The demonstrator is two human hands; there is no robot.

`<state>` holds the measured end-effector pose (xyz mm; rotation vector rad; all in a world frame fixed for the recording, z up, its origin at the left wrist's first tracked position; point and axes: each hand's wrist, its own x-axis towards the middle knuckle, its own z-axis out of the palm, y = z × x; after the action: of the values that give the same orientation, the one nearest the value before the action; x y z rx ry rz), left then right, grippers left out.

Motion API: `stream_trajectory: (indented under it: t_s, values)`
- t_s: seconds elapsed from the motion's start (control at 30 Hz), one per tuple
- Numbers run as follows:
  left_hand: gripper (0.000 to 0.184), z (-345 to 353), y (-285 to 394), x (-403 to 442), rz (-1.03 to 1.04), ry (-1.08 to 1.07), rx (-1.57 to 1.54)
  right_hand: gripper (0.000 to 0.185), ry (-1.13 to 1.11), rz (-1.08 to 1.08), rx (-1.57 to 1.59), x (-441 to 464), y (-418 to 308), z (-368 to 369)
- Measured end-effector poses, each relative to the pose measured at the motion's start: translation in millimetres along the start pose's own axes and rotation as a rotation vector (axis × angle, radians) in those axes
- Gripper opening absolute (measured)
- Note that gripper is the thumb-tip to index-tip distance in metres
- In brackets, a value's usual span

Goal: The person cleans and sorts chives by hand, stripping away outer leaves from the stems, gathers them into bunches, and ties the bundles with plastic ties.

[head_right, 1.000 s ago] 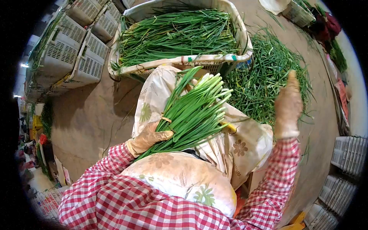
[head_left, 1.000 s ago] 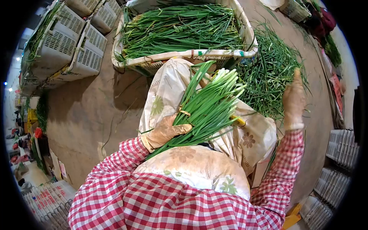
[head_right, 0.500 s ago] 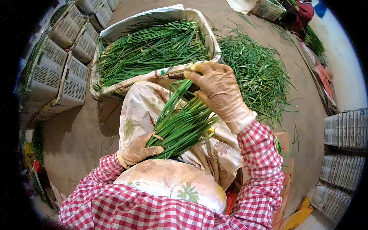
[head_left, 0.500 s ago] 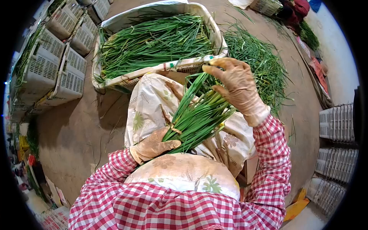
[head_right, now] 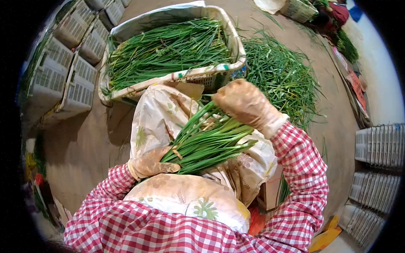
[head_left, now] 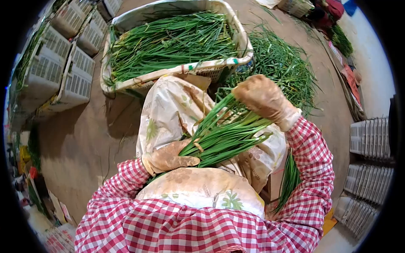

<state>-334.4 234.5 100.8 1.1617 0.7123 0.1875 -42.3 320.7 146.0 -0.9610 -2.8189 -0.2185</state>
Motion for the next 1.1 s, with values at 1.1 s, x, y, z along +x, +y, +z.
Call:
stream_trajectory:
  t_s: [1.1]
  values:
    - [0.070,-1,-2,-18,0.199,0.236,-0.227,0.070,-0.179,1.148,1.637,-93,-67,35]
